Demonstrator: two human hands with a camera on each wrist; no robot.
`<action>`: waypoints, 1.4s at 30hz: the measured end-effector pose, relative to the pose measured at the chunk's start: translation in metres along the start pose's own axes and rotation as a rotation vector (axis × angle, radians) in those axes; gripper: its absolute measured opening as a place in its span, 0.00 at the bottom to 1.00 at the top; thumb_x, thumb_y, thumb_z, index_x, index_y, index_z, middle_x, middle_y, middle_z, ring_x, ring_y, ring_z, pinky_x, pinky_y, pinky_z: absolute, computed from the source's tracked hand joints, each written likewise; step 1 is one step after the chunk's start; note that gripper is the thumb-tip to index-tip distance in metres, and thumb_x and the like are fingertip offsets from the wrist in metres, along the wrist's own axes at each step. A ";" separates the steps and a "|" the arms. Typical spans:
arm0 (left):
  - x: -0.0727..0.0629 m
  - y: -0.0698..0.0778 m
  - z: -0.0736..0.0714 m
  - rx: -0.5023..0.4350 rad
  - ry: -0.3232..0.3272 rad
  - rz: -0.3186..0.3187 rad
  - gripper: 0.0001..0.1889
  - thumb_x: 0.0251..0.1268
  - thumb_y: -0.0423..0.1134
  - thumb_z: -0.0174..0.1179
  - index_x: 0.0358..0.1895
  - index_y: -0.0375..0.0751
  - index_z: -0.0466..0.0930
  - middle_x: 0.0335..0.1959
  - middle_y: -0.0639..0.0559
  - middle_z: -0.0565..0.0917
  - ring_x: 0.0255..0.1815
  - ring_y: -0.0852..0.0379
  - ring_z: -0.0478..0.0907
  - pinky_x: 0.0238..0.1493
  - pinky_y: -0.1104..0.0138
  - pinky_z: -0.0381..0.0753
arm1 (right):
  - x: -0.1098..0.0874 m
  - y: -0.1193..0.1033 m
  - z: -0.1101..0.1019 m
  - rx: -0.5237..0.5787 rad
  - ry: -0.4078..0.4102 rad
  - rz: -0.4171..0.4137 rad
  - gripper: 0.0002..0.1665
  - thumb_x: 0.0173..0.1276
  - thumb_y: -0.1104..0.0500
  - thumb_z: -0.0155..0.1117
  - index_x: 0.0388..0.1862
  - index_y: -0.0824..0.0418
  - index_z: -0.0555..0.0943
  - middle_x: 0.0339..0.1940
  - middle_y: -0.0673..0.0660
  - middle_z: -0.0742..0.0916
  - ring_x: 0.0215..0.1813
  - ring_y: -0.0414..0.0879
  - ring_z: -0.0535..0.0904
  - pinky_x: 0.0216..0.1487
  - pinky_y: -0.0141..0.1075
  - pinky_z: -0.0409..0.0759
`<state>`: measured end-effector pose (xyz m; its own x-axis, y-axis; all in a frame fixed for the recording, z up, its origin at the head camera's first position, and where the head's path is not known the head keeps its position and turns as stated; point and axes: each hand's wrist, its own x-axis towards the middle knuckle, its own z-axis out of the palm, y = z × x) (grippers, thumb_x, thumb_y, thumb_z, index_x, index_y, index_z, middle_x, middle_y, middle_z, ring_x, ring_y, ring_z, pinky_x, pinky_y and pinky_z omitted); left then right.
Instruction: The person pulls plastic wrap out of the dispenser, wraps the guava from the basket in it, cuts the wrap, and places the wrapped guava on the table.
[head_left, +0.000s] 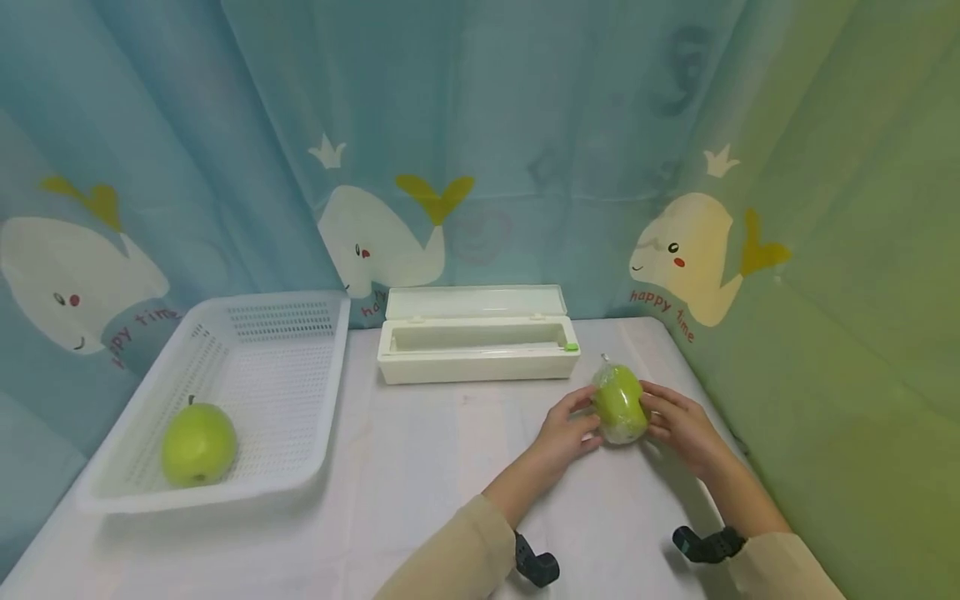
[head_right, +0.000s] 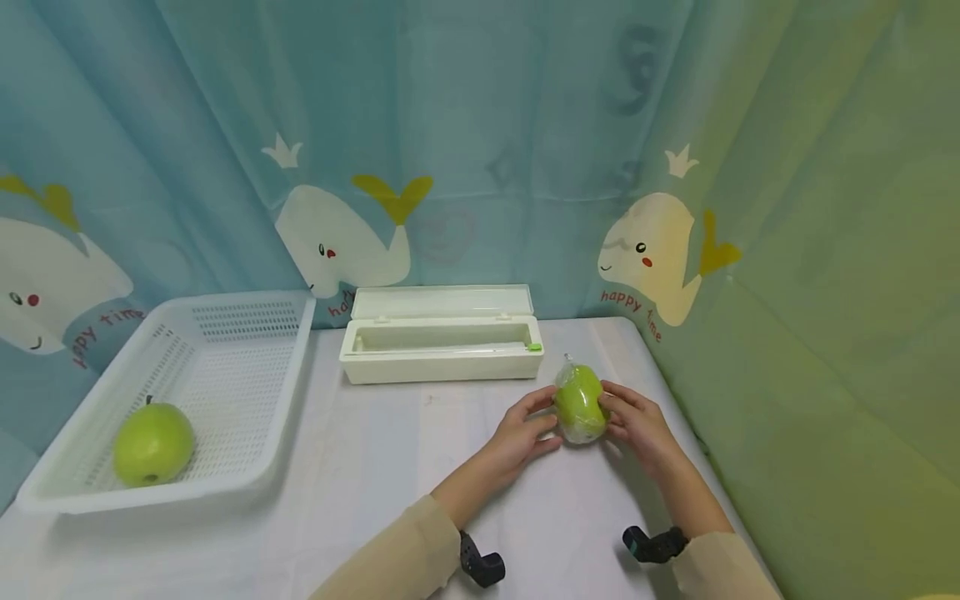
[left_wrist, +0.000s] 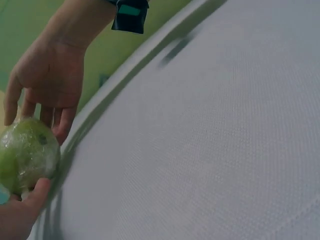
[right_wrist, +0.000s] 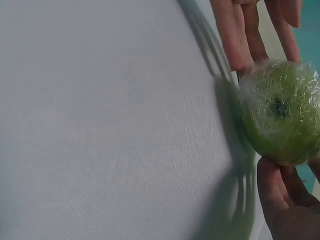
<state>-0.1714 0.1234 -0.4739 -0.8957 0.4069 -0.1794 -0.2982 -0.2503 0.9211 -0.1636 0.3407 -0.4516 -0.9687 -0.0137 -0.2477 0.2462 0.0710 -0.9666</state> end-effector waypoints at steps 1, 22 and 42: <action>0.000 -0.001 -0.001 0.021 -0.001 0.007 0.27 0.67 0.29 0.56 0.69 0.47 0.71 0.67 0.46 0.69 0.56 0.52 0.78 0.58 0.56 0.81 | 0.001 0.000 0.000 -0.013 0.002 -0.005 0.37 0.77 0.49 0.57 0.76 0.67 0.61 0.45 0.33 0.83 0.45 0.31 0.82 0.46 0.27 0.82; 0.000 -0.006 -0.008 0.238 -0.122 0.063 0.29 0.68 0.33 0.58 0.72 0.49 0.67 0.75 0.44 0.64 0.65 0.47 0.75 0.56 0.58 0.81 | 0.008 0.009 0.001 -0.039 0.064 0.026 0.48 0.75 0.37 0.51 0.81 0.61 0.50 0.50 0.34 0.76 0.46 0.28 0.81 0.49 0.26 0.81; -0.019 0.035 -0.072 0.501 -0.048 0.159 0.29 0.72 0.37 0.53 0.75 0.49 0.61 0.73 0.36 0.65 0.69 0.38 0.71 0.62 0.52 0.78 | 0.007 -0.011 0.020 -0.194 0.042 -0.045 0.44 0.78 0.41 0.51 0.81 0.63 0.52 0.74 0.66 0.67 0.54 0.29 0.75 0.51 0.27 0.79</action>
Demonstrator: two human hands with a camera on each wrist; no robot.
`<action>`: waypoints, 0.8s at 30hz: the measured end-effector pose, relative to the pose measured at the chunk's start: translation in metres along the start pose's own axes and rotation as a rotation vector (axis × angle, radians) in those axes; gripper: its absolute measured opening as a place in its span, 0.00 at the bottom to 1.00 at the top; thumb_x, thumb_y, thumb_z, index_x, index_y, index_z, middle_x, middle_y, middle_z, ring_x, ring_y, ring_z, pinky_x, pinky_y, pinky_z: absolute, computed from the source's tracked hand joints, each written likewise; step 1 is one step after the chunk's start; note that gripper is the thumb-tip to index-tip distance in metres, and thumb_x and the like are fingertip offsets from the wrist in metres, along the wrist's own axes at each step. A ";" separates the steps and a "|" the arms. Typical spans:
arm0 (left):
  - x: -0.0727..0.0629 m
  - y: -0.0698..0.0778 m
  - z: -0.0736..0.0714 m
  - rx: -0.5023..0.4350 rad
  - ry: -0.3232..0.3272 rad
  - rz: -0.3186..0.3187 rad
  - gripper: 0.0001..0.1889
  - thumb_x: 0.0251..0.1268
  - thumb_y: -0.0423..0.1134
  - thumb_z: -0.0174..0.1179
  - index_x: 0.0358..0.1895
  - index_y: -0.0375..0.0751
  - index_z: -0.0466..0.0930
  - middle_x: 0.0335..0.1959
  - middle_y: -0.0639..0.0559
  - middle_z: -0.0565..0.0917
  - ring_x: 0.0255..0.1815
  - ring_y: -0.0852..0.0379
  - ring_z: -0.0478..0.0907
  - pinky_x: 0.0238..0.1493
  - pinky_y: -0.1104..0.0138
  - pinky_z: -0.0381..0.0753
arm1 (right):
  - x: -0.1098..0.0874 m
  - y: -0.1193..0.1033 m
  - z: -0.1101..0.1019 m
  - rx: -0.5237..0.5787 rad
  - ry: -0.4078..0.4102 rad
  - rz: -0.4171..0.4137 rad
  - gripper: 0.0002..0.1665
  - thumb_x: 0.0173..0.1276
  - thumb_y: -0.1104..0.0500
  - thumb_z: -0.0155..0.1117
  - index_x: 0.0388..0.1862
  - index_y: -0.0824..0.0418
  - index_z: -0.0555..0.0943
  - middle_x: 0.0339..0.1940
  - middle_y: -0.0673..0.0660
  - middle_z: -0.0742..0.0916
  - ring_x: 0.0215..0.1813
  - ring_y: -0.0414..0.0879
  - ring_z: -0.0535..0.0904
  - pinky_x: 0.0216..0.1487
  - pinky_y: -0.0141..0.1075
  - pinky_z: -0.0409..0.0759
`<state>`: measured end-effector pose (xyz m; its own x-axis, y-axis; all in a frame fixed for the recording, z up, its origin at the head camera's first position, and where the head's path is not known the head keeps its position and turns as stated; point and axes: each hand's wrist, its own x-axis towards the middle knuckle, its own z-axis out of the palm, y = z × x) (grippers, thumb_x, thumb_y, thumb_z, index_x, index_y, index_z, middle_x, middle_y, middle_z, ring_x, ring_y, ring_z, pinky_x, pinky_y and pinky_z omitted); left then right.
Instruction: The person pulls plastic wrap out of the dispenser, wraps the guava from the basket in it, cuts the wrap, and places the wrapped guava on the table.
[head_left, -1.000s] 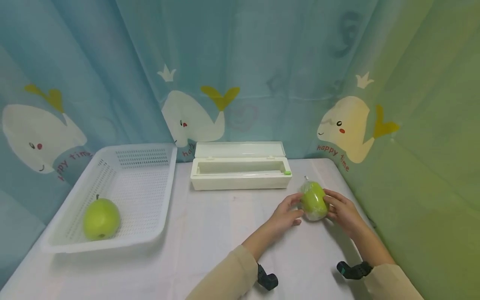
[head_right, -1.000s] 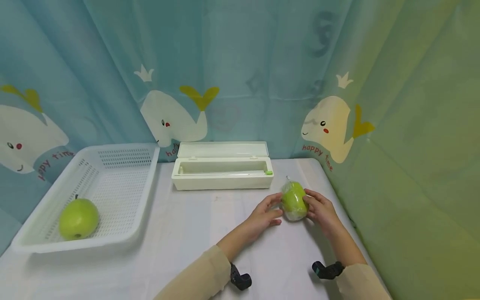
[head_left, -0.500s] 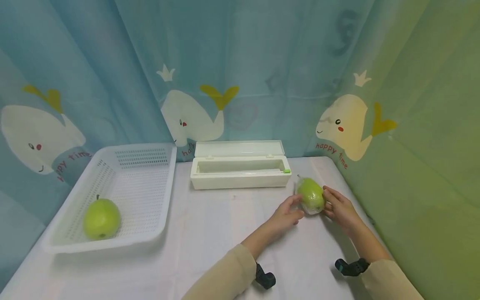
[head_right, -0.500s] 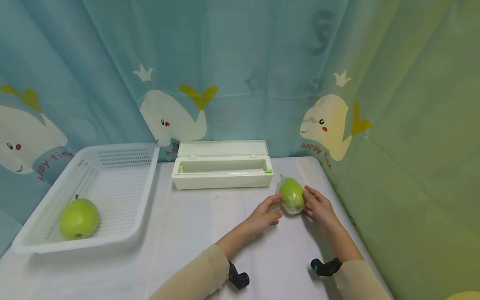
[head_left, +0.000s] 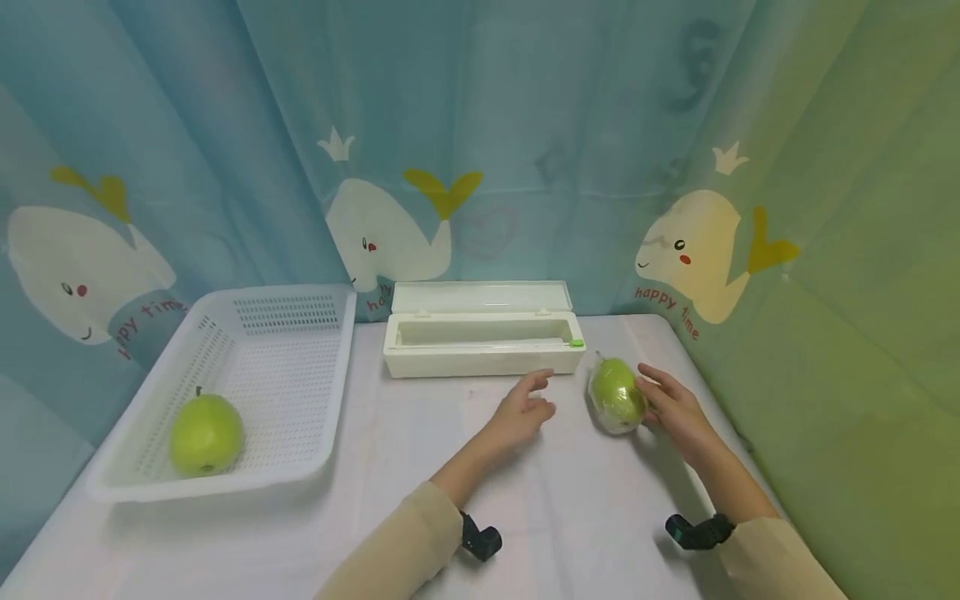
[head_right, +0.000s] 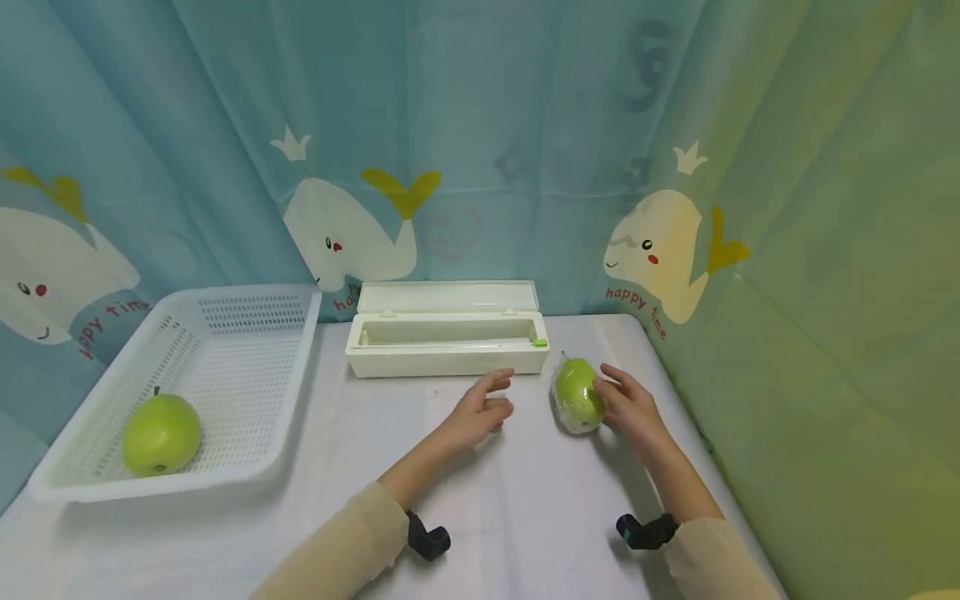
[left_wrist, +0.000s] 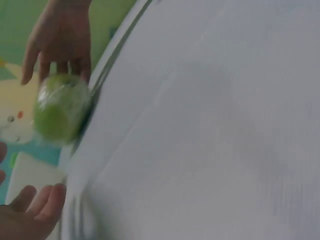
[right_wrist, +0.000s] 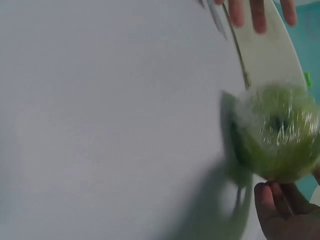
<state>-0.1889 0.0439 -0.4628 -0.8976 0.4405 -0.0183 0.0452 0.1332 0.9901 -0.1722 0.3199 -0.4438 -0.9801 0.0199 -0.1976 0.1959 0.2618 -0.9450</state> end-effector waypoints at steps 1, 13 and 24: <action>-0.002 0.003 -0.009 0.013 0.024 0.028 0.29 0.72 0.36 0.53 0.75 0.47 0.61 0.72 0.35 0.66 0.68 0.38 0.71 0.63 0.50 0.77 | 0.000 -0.003 0.002 -0.028 0.003 -0.005 0.43 0.78 0.41 0.51 0.81 0.63 0.52 0.76 0.68 0.64 0.58 0.32 0.74 0.52 0.28 0.78; -0.028 0.031 -0.125 0.584 0.511 0.244 0.24 0.70 0.34 0.55 0.68 0.41 0.70 0.61 0.40 0.78 0.62 0.38 0.73 0.62 0.47 0.73 | 0.014 -0.032 0.022 -0.371 0.102 -0.208 0.37 0.76 0.45 0.58 0.77 0.60 0.63 0.76 0.70 0.66 0.76 0.70 0.58 0.72 0.64 0.60; -0.043 0.007 -0.155 1.043 0.380 -0.016 0.29 0.69 0.43 0.61 0.72 0.45 0.67 0.69 0.41 0.71 0.74 0.40 0.61 0.64 0.33 0.62 | 0.053 -0.056 0.067 -0.677 0.025 -0.465 0.29 0.70 0.56 0.63 0.68 0.63 0.74 0.65 0.68 0.76 0.62 0.64 0.74 0.59 0.57 0.76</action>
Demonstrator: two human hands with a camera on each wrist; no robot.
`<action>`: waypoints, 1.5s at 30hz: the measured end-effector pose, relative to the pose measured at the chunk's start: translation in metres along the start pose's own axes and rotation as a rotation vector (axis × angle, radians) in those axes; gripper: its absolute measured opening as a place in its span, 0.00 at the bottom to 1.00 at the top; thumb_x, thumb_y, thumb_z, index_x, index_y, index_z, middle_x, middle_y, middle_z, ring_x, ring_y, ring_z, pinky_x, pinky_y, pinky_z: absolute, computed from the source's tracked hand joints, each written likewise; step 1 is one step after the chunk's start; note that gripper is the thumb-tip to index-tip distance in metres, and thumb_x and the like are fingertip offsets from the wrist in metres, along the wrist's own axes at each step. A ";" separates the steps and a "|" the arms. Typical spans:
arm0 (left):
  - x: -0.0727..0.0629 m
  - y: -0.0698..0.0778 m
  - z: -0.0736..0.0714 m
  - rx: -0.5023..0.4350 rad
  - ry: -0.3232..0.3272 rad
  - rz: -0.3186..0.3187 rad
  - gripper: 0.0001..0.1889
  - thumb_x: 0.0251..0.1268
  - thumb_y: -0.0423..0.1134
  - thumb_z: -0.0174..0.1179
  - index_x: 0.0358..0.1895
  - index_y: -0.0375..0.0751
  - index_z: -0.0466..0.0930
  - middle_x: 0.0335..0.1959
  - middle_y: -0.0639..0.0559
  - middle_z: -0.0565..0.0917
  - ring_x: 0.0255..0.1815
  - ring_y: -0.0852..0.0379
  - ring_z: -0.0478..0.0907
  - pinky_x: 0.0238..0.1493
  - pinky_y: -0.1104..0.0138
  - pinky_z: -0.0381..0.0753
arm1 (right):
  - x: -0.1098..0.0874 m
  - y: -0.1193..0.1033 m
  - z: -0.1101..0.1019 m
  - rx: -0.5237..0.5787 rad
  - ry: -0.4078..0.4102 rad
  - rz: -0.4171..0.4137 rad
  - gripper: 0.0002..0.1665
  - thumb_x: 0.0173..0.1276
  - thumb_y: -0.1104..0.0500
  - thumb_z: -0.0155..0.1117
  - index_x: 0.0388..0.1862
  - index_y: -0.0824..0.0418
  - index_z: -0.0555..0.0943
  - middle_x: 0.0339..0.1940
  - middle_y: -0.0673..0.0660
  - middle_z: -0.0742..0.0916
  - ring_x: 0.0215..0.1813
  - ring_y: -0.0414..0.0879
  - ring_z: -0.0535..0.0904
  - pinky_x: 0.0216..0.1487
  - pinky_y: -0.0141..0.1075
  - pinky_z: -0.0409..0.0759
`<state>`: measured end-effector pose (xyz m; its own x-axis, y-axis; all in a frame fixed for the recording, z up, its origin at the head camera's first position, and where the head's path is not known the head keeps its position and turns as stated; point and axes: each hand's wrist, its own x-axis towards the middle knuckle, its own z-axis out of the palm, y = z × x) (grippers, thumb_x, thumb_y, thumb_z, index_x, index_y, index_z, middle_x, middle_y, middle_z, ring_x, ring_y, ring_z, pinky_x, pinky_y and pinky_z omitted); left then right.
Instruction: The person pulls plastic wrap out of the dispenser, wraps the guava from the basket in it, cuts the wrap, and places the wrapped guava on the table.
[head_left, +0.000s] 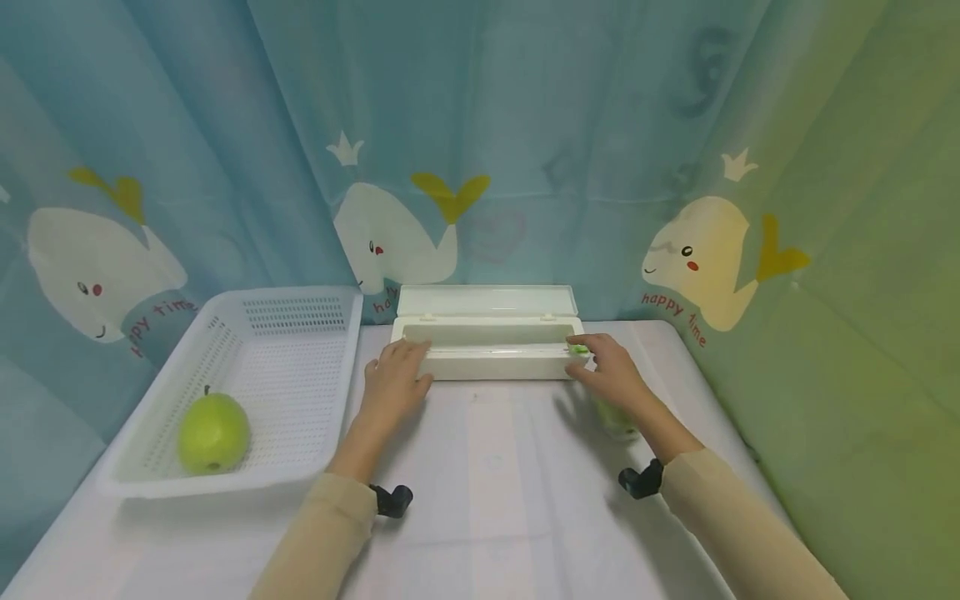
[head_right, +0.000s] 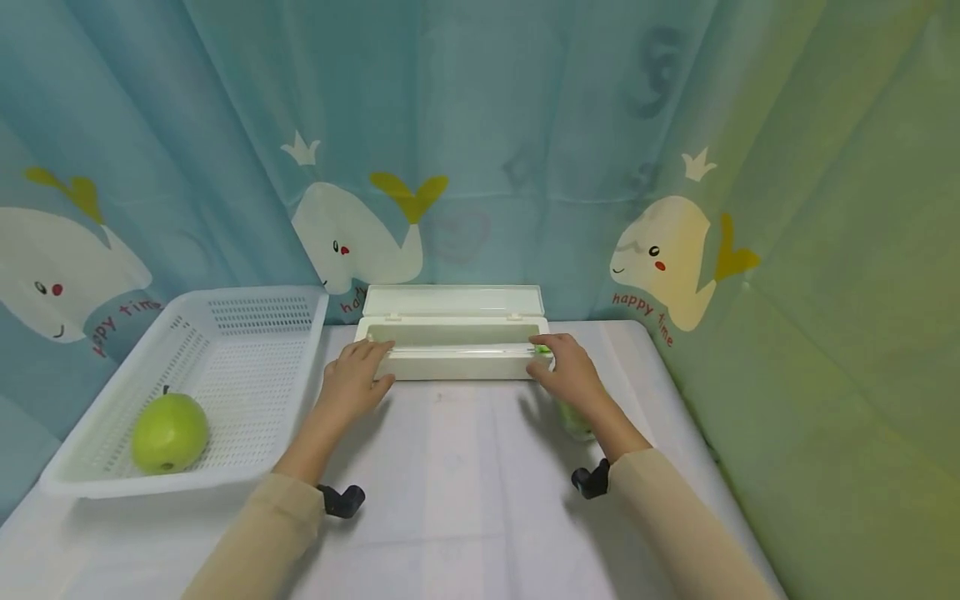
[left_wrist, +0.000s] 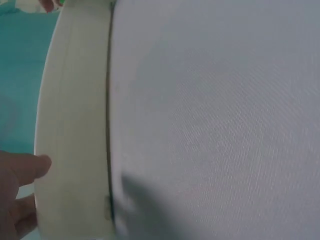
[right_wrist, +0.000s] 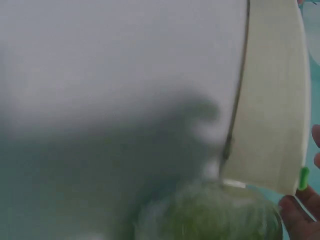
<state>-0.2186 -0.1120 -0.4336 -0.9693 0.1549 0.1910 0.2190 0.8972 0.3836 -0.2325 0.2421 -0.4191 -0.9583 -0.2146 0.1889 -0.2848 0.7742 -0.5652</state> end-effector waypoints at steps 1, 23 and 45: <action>-0.001 0.000 0.001 -0.005 0.009 0.003 0.29 0.68 0.43 0.61 0.71 0.45 0.68 0.68 0.42 0.72 0.74 0.40 0.61 0.63 0.34 0.64 | 0.003 0.000 0.002 -0.005 0.001 -0.001 0.28 0.70 0.57 0.63 0.67 0.64 0.75 0.64 0.69 0.77 0.59 0.63 0.75 0.57 0.56 0.76; 0.000 0.003 0.007 0.045 0.088 0.014 0.25 0.69 0.44 0.61 0.67 0.42 0.74 0.63 0.41 0.76 0.69 0.39 0.65 0.58 0.40 0.71 | 0.023 0.011 0.007 -0.141 0.157 0.009 0.14 0.71 0.64 0.61 0.53 0.63 0.85 0.57 0.66 0.83 0.47 0.63 0.82 0.48 0.55 0.79; 0.046 0.002 -0.006 0.221 -0.101 0.100 0.19 0.79 0.52 0.48 0.50 0.47 0.85 0.50 0.48 0.88 0.55 0.43 0.81 0.60 0.41 0.69 | 0.074 -0.024 0.017 -0.543 -0.307 -0.191 0.21 0.81 0.46 0.46 0.51 0.53 0.84 0.48 0.53 0.88 0.54 0.54 0.83 0.57 0.62 0.72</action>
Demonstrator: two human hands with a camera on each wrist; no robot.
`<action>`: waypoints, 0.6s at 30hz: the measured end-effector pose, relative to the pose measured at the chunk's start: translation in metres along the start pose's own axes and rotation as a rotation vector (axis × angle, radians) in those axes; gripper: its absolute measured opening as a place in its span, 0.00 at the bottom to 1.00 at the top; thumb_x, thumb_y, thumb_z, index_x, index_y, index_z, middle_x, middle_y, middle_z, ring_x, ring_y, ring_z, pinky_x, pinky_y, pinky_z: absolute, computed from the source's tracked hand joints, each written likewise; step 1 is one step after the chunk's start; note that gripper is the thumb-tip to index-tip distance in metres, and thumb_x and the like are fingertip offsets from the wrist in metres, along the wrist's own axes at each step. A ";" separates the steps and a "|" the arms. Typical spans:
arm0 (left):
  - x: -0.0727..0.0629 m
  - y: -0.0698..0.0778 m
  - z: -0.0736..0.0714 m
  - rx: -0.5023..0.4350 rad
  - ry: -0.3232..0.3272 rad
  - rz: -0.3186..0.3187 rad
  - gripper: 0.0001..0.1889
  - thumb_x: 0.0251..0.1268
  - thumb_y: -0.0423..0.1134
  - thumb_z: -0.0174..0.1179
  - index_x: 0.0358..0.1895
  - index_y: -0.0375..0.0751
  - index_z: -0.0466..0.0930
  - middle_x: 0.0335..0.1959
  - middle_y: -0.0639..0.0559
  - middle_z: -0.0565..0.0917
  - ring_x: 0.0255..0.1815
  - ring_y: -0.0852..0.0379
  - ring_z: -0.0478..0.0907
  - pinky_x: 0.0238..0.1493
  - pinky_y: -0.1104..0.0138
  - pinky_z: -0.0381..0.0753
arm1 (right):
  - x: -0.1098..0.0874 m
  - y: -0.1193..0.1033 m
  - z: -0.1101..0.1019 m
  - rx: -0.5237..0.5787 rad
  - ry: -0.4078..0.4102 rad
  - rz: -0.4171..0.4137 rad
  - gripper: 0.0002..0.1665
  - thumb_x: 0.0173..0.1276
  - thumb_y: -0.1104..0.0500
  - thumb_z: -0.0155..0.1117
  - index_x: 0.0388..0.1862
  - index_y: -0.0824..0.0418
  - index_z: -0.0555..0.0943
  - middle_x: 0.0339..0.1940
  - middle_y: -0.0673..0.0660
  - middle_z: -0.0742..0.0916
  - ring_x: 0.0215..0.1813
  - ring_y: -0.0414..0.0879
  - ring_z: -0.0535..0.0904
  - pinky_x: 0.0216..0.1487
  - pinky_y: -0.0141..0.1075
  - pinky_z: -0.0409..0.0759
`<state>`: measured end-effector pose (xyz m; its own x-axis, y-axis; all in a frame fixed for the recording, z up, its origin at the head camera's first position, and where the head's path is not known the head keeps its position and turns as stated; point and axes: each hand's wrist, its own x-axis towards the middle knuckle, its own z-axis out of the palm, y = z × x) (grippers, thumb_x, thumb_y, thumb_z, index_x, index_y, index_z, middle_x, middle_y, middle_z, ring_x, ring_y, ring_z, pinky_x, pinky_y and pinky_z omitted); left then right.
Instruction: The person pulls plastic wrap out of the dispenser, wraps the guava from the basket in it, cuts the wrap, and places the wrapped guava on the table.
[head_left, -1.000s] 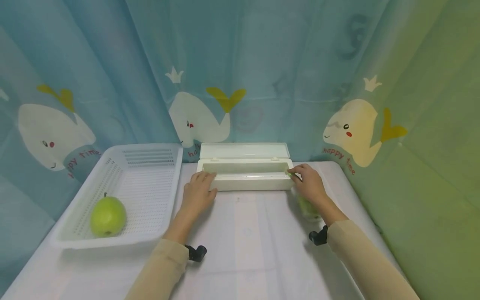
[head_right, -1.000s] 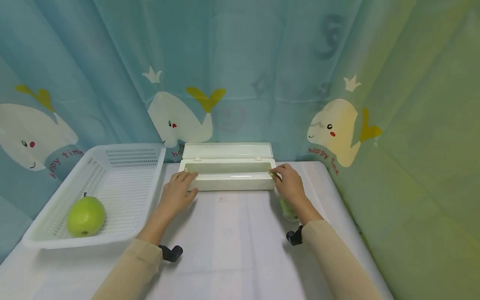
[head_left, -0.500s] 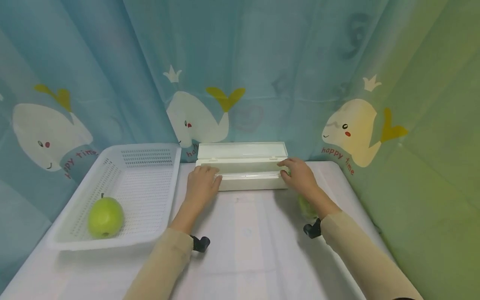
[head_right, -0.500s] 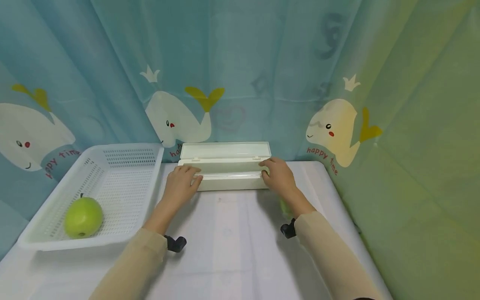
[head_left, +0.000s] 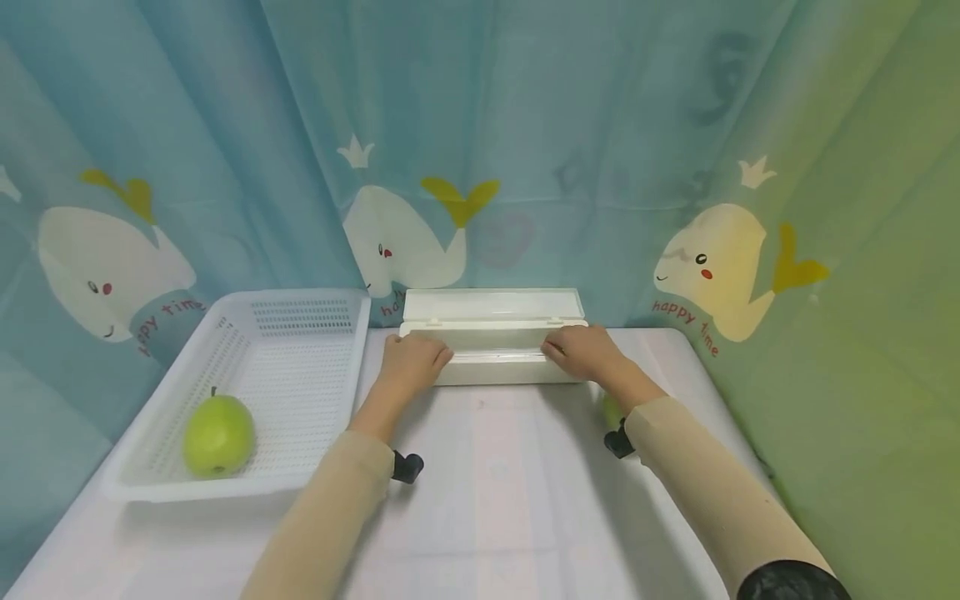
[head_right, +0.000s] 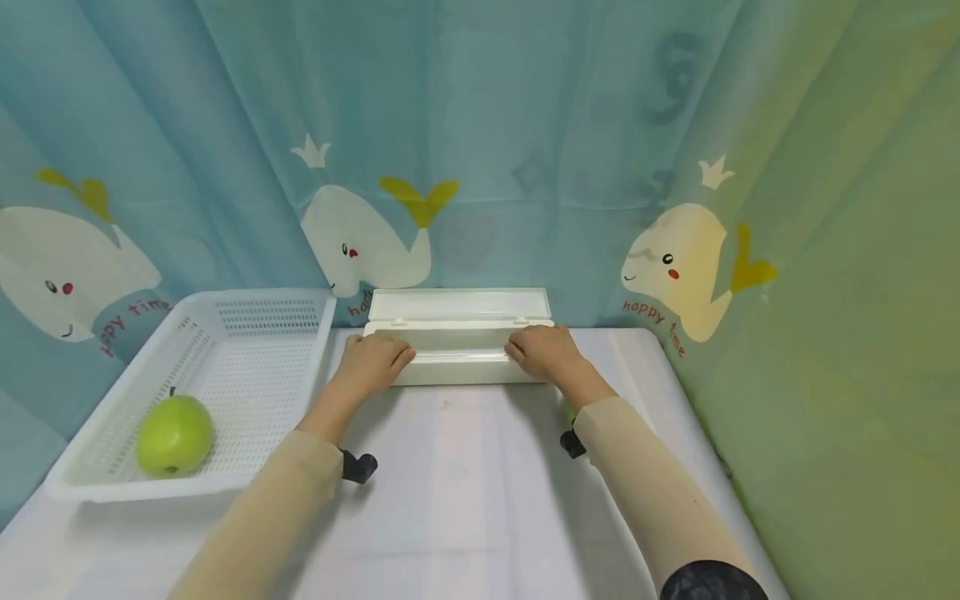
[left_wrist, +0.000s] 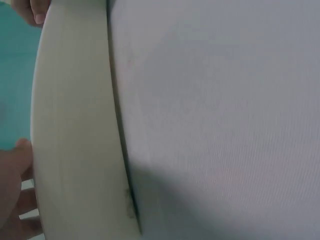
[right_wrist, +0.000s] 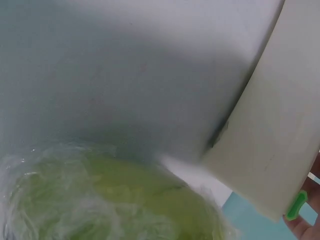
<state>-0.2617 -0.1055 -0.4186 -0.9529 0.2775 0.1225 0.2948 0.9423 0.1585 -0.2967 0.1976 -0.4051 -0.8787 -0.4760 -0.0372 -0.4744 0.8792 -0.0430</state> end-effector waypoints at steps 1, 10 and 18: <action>0.001 0.001 0.000 0.006 -0.001 -0.002 0.19 0.79 0.52 0.48 0.50 0.47 0.85 0.50 0.48 0.88 0.55 0.43 0.81 0.60 0.41 0.69 | 0.000 0.001 0.000 0.004 -0.011 0.007 0.21 0.81 0.45 0.46 0.48 0.53 0.84 0.45 0.52 0.88 0.51 0.53 0.83 0.57 0.61 0.72; 0.006 0.001 -0.008 0.021 -0.077 -0.009 0.21 0.78 0.55 0.47 0.52 0.46 0.85 0.52 0.48 0.87 0.56 0.44 0.81 0.59 0.43 0.70 | -0.001 0.009 0.002 0.027 -0.063 0.041 0.27 0.81 0.41 0.43 0.48 0.55 0.86 0.46 0.53 0.89 0.54 0.54 0.83 0.65 0.64 0.65; 0.011 -0.004 -0.012 -0.009 -0.117 -0.029 0.18 0.80 0.51 0.45 0.49 0.46 0.82 0.54 0.47 0.86 0.58 0.43 0.80 0.62 0.42 0.68 | -0.001 0.008 0.003 0.064 -0.051 0.026 0.30 0.82 0.40 0.39 0.62 0.55 0.81 0.63 0.59 0.82 0.69 0.57 0.74 0.70 0.67 0.57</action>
<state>-0.2723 -0.1085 -0.4064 -0.9628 0.2703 0.0028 0.2669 0.9488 0.1687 -0.2993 0.2046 -0.4079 -0.8862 -0.4545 -0.0901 -0.4453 0.8892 -0.1049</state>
